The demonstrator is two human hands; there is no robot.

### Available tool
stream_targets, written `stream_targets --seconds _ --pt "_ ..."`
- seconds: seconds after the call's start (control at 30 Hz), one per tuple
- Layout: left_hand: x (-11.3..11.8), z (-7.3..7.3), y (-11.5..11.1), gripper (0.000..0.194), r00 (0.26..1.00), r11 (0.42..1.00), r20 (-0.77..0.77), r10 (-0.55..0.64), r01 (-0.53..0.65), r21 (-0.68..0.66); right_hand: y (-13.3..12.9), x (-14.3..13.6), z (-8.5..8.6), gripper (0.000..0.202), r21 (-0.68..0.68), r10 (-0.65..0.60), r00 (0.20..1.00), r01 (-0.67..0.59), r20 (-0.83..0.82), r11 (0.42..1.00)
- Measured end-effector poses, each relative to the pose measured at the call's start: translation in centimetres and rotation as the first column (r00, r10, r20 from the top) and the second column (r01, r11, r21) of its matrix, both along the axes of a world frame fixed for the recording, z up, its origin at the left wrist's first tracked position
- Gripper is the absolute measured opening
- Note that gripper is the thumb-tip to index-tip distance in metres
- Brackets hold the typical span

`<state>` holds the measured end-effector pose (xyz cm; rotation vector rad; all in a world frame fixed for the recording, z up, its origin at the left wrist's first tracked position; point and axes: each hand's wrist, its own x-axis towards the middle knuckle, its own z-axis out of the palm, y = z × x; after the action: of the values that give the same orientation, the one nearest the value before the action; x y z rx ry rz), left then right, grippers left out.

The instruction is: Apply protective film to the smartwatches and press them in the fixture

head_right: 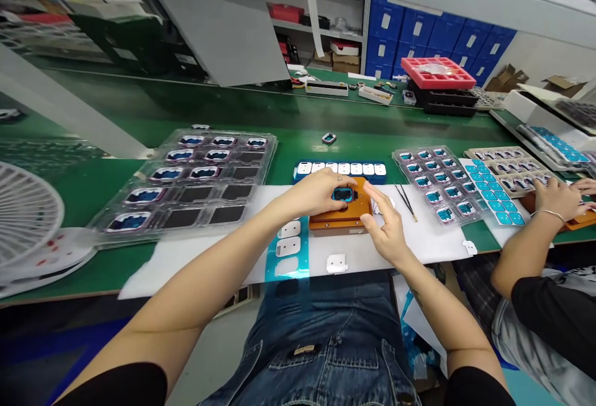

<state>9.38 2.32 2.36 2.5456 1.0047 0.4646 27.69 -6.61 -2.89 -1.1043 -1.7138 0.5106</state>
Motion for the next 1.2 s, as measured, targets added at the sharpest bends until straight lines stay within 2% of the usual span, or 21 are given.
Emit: stream_targets --seconds 0.07,0.1,0.17,0.23,0.3,0.33,0.37,0.43,0.53,0.63,0.73,0.83,0.93,0.97,1.0,1.07,1.1,1.13,1.2 --pt "-0.5 -0.3 -1.4 0.044 0.981 0.997 0.193 0.039 -0.027 -0.067 -0.9 -0.6 0.3 0.043 -0.048 -0.034 0.991 0.028 -0.129 0.998" --pt "-0.9 -0.6 -2.6 0.042 0.944 0.987 0.318 0.085 -0.037 -0.153 -1.3 -1.1 0.5 0.037 -0.104 -0.03 0.98 0.01 -0.198 0.995" --pt "-1.7 -1.4 -5.3 0.04 0.817 0.919 0.53 0.228 -0.001 -0.394 -2.2 -2.1 1.0 0.03 -0.262 0.01 0.946 -0.1 -0.325 0.96" --pt "-2.3 -2.5 -7.9 0.039 0.68 0.806 0.627 0.38 0.089 -0.585 -2.9 -3.1 1.5 0.025 -0.431 0.055 0.908 -0.25 -0.416 0.867" --pt "-2.8 -3.5 -10.0 0.042 0.588 0.716 0.646 0.487 0.154 -0.681 -3.3 -3.9 1.9 0.026 -0.549 0.092 0.874 -0.378 -0.477 0.745" --pt "-2.9 -3.9 -10.6 0.043 0.559 0.689 0.644 0.523 0.169 -0.705 -3.4 -4.1 2.0 0.026 -0.582 0.106 0.858 -0.427 -0.503 0.692" --pt "-3.1 -4.2 -11.1 0.045 0.537 0.672 0.641 0.549 0.173 -0.72 -3.4 -4.3 2.1 0.026 -0.602 0.119 0.842 -0.467 -0.525 0.648" --pt "-3.3 -4.5 -11.6 0.046 0.513 0.66 0.636 0.577 0.166 -0.733 -3.3 -4.6 2.1 0.025 -0.618 0.13 0.819 -0.515 -0.558 0.594" --pt "-3.6 -4.5 -11.8 0.043 0.513 0.666 0.62 0.594 0.119 -0.736 -3.2 -4.8 1.9 0.02 -0.628 0.126 0.809 -0.534 -0.575 0.566" --pt "-3.6 -4.6 -11.9 0.033 0.538 0.688 0.593 0.599 0.032 -0.725 -3.1 -5.0 1.5 0.019 -0.628 0.149 0.81 -0.542 -0.567 0.559" --pt "-3.5 -4.7 -12.1 0.029 0.569 0.716 0.583 0.579 -0.013 -0.698 -3.2 -5.2 1.0 0.023 -0.627 0.16 0.822 -0.529 -0.547 0.572" --pt "-3.5 -4.7 -12.4 0.037 0.639 0.743 0.588 0.497 0.037 -0.668 -3.4 -5.1 0.6 0.029 -0.623 0.156 0.84 -0.497 -0.519 0.605" --pt "-3.5 -4.7 -12.6 0.049 0.685 0.711 0.568 0.457 0.103 -0.696 -3.3 -4.7 0.8 0.032 -0.626 0.213 0.887 -0.444 -0.41 0.641" --pt "-3.5 -4.8 -12.7 0.049 0.682 0.689 0.56 0.47 0.112 -0.716 -3.2 -4.4 1.1 0.03 -0.611 0.235 0.918 -0.39 -0.32 0.689" --pt "-3.5 -4.9 -12.7 0.048 0.676 0.67 0.554 0.486 0.119 -0.733 -3.1 -4.2 1.4 0.026 -0.568 0.252 0.949 -0.315 -0.189 0.76" --pt "-3.4 -5.2 -12.8 0.048 0.674 0.648 0.539 0.505 0.116 -0.752 -3.0 -3.7 2.1 0.022 -0.369 0.252 0.953 -0.177 0.166 0.912" --pt "-3.3 -5.4 -12.8 0.049 0.682 0.645 0.528 0.506 0.107 -0.757 -3.0 -3.6 2.5 0.025 -0.229 0.227 0.907 -0.152 0.354 0.962" --pt "-3.2 -5.5 -12.8 0.049 0.693 0.645 0.513 0.506 0.091 -0.759 -3.0 -3.5 2.8 0.024 -0.09 0.188 0.833 -0.165 0.52 0.982" --pt "-3.1 -5.8 -12.8 0.05 0.716 0.649 0.476 0.51 0.043 -0.76 -3.4 -3.7 3.2 0.013 0.12 0.09 0.662 -0.266 0.744 0.957"
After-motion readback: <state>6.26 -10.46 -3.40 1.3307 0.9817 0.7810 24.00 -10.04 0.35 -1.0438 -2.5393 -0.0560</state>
